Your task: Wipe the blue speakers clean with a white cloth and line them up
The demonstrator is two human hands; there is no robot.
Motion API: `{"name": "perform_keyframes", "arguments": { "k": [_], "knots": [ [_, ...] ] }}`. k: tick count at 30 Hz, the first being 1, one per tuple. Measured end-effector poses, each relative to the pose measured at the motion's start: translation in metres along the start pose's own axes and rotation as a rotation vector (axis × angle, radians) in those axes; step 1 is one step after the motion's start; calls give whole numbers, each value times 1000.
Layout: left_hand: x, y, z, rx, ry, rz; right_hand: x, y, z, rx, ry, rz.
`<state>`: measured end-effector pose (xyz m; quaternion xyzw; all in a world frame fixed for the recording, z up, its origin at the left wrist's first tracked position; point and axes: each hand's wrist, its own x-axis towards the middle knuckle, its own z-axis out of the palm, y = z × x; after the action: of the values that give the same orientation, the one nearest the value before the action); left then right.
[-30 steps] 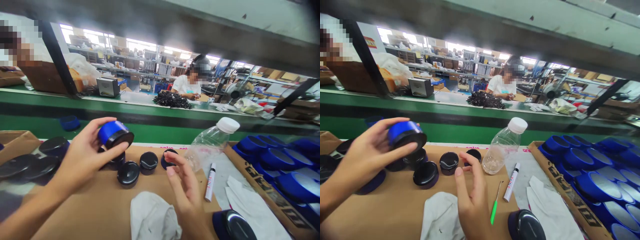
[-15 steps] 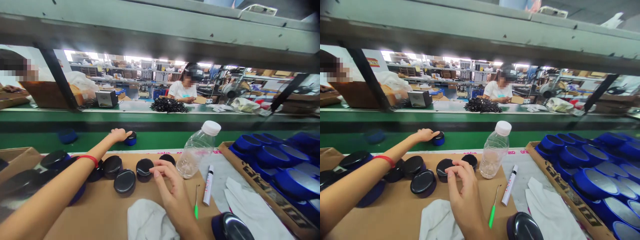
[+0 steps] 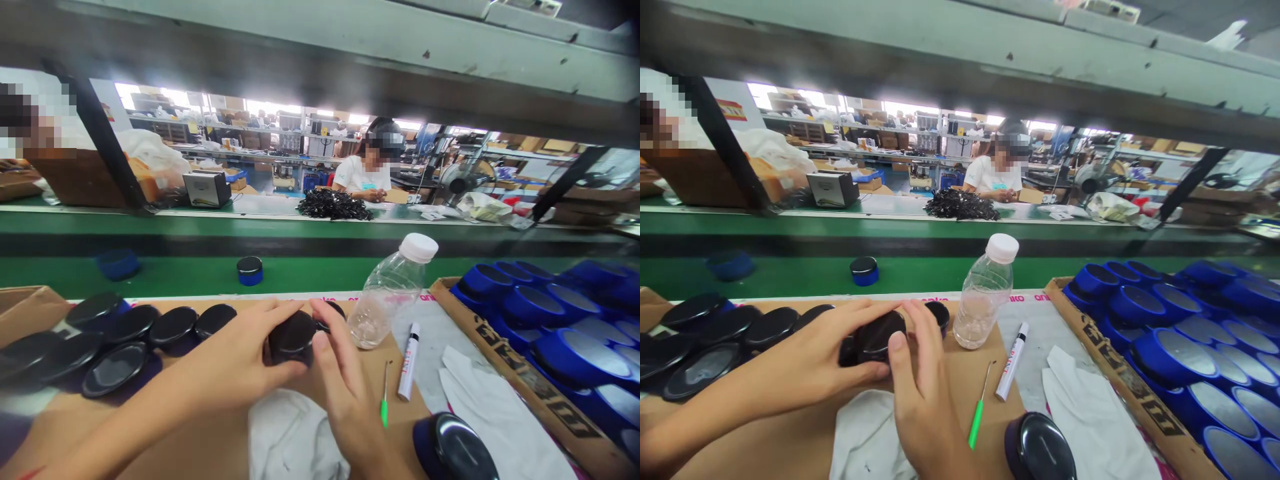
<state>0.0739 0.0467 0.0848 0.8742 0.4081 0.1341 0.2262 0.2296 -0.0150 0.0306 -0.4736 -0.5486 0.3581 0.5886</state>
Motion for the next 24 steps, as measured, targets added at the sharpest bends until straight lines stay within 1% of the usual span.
{"name": "perform_keyframes", "arguments": {
  "k": [1, 3, 5, 6, 7, 8, 9, 10, 11, 12, 14, 15, 16, 17, 20, 22, 24],
  "knots": [
    [-8, 0, 1, -43, 88, 22, -3, -2, 2, 57, -44, 71],
    [-25, -2, 10, -75, 330, 82, -9, -9, 5, 166, -105, 228],
    [-41, -7, 26, 5, 521, 172, -13, -17, 8, 230, -121, 395],
    [-47, -10, 34, 63, 585, 219, -15, -19, 10, 250, -132, 450],
    [-54, -12, 42, 105, 615, 237, -15, -21, 11, 263, -155, 476],
    [-59, -14, 48, 127, 632, 226, -16, -21, 13, 270, -181, 487],
    [-63, -15, 53, 138, 645, 201, -16, -19, 14, 273, -208, 485],
    [-67, -15, 55, 139, 652, 163, -17, -16, 16, 281, -228, 450],
    [-70, -15, 55, 125, 644, 126, -18, -12, 17, 283, -228, 383],
    [-72, -15, 54, 97, 621, 109, -19, -7, 19, 269, -210, 295],
    [-74, -14, 49, 20, 575, 142, -21, 0, 20, 178, -176, 76],
    [-74, -14, 45, -19, 543, 151, -22, 2, 21, 103, -179, -32],
    [-74, -15, 41, -47, 517, 150, -22, 2, 20, 21, -197, -110],
    [-73, -15, 37, -69, 495, 147, -22, 2, 20, -49, -227, -159],
    [-66, -16, 26, -158, 416, 151, -19, -2, 17, -125, -285, -247],
    [-60, -17, 23, -252, 352, 193, -16, -5, 14, -112, -292, -253],
    [-55, -19, 22, -307, 334, 247, -13, -8, 13, -85, -311, -220]
  ]
}}
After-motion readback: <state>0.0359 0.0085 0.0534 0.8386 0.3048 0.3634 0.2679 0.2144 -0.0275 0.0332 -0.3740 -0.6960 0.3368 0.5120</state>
